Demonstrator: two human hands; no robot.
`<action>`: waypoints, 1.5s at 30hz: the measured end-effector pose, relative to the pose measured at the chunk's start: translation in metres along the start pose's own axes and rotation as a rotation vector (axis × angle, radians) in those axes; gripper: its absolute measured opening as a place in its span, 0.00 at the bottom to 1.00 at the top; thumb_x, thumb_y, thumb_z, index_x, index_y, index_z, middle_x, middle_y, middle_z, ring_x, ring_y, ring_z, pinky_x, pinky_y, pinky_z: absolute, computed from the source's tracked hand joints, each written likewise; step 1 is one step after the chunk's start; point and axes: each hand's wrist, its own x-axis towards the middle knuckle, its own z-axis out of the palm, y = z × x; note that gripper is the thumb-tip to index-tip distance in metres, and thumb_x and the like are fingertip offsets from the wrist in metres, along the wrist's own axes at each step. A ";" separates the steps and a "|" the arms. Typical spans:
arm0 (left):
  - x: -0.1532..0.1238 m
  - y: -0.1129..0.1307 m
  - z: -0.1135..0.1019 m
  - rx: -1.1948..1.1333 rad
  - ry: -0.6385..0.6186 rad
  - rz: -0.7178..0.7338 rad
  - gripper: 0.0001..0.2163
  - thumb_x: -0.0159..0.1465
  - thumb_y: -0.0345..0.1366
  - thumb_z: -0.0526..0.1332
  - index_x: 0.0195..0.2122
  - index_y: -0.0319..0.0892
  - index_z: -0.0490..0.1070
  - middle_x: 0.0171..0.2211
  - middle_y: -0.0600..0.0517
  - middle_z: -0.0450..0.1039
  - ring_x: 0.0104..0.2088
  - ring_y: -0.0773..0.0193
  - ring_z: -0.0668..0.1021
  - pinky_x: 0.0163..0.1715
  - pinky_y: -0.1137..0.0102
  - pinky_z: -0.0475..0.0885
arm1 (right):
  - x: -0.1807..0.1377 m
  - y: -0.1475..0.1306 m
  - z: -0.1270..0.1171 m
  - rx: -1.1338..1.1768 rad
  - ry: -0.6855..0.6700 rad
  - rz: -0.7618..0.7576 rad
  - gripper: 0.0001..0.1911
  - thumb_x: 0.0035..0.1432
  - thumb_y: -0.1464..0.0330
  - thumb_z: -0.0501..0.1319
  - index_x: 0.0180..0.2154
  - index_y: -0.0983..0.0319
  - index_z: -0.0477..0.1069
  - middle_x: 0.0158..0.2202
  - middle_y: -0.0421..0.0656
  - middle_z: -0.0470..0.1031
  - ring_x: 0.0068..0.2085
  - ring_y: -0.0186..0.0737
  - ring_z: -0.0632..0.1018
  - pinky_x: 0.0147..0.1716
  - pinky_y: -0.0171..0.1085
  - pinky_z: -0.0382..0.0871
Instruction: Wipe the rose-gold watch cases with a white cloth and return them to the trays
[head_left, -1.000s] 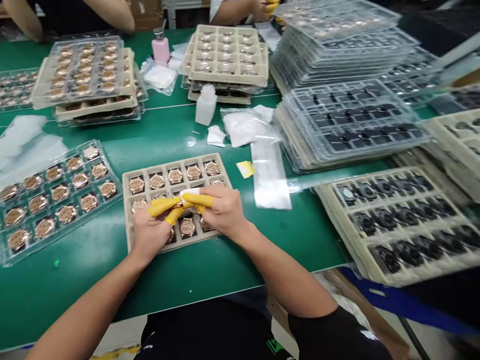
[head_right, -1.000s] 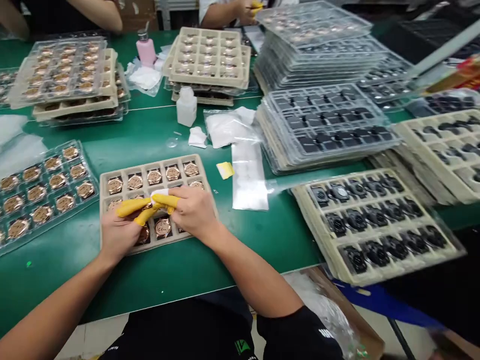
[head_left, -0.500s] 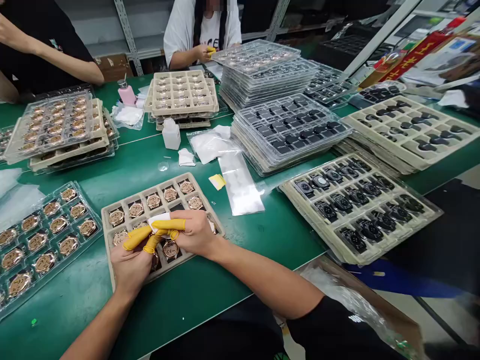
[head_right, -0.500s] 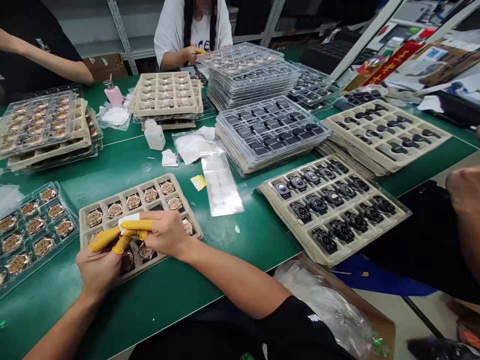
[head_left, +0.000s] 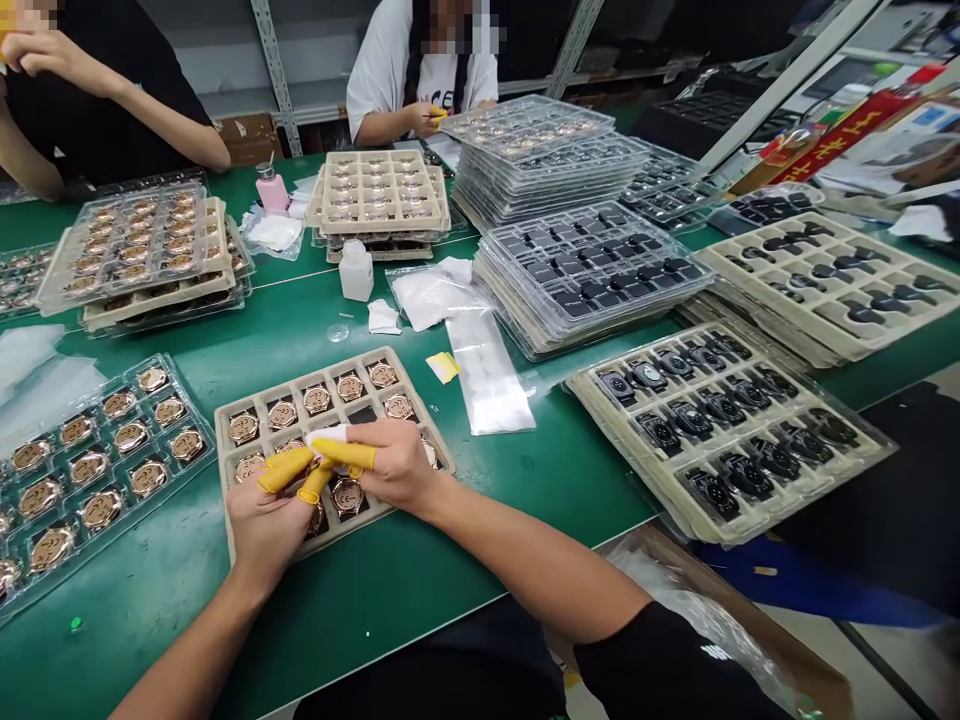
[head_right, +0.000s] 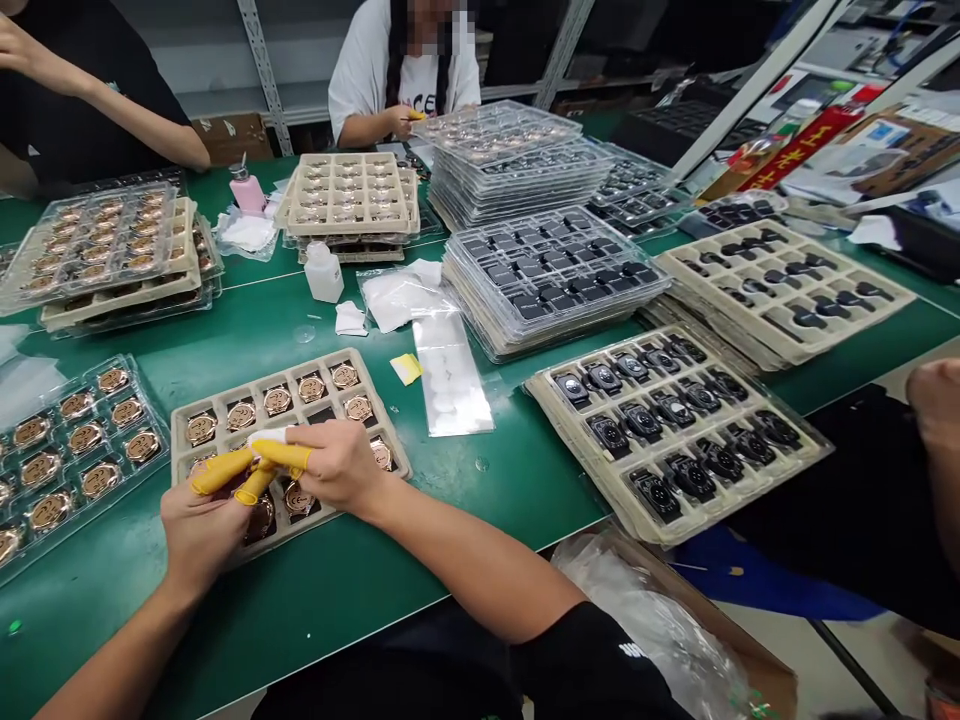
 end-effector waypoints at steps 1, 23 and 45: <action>-0.001 -0.002 -0.001 0.054 -0.007 0.055 0.05 0.56 0.31 0.68 0.33 0.44 0.83 0.31 0.53 0.84 0.31 0.61 0.84 0.33 0.70 0.80 | 0.000 0.000 -0.001 -0.029 0.025 -0.063 0.15 0.58 0.74 0.61 0.43 0.57 0.82 0.38 0.39 0.84 0.31 0.34 0.79 0.30 0.35 0.70; 0.000 -0.004 0.024 -0.782 0.050 -0.564 0.19 0.47 0.40 0.79 0.37 0.40 0.79 0.36 0.50 0.83 0.38 0.60 0.85 0.45 0.64 0.82 | 0.009 0.008 -0.017 0.508 0.285 0.368 0.07 0.57 0.65 0.70 0.39 0.49 0.84 0.33 0.40 0.81 0.41 0.42 0.77 0.42 0.45 0.75; -0.004 0.003 0.023 -0.776 -0.182 -0.718 0.18 0.44 0.38 0.80 0.35 0.39 0.81 0.33 0.49 0.83 0.33 0.58 0.84 0.40 0.60 0.83 | 0.012 0.001 -0.007 0.411 0.377 0.529 0.06 0.54 0.70 0.64 0.30 0.58 0.81 0.27 0.39 0.79 0.29 0.36 0.76 0.30 0.37 0.69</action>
